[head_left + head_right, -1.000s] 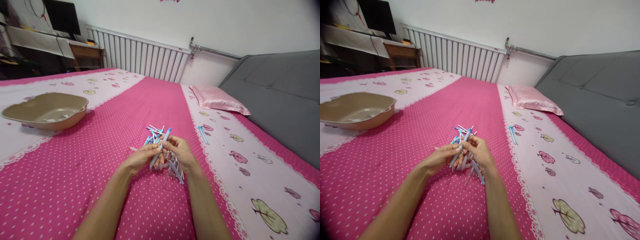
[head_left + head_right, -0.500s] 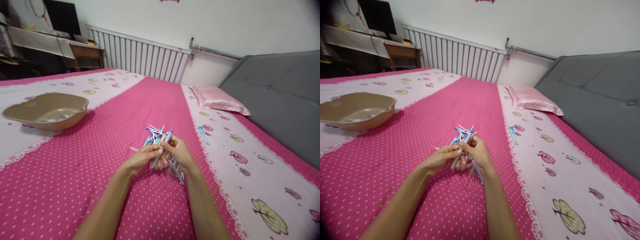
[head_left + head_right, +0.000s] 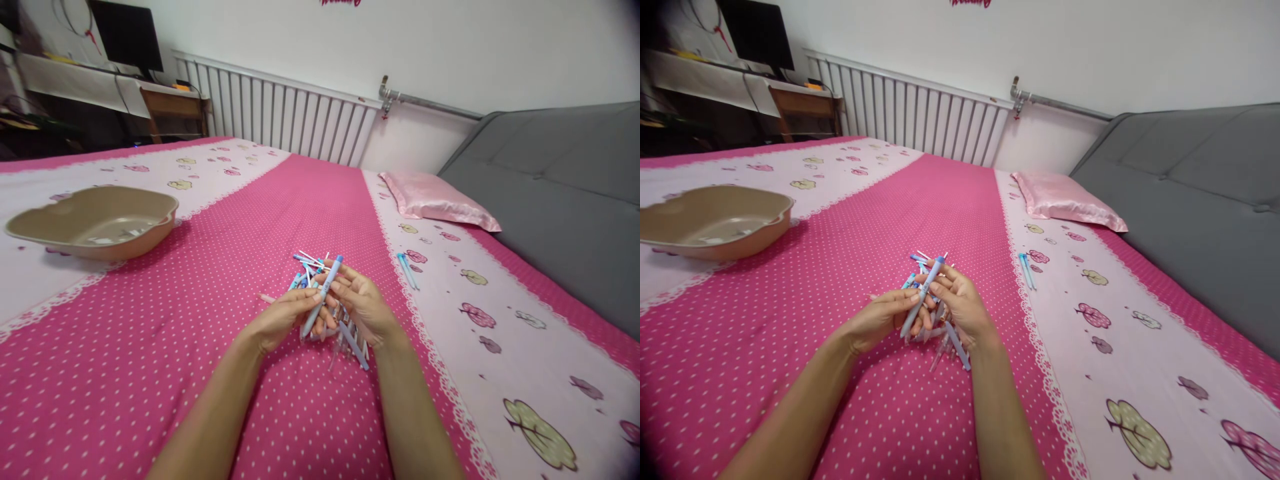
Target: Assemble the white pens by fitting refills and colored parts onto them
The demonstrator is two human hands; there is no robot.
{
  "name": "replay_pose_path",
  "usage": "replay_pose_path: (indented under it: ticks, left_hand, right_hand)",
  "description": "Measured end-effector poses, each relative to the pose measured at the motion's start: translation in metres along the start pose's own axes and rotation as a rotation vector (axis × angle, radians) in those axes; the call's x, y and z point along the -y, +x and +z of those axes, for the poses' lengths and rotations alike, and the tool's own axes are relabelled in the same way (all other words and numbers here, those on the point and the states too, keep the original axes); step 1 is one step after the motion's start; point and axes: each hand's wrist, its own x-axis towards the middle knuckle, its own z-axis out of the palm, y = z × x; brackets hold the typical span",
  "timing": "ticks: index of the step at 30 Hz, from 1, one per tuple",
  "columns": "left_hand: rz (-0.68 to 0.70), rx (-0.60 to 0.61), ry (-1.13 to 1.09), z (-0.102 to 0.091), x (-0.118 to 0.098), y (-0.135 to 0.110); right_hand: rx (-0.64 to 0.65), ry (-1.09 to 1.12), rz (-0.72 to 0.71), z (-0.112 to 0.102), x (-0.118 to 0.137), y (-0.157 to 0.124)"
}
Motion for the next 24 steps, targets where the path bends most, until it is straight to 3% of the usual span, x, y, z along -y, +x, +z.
replay_pose_path:
  ticks: [24]
  left_hand:
    - [0.010, 0.030, 0.031, 0.0015, 0.0000, 0.0001]
  right_hand:
    - [-0.088, -0.080, -0.020, 0.0027, -0.0062, 0.0018]
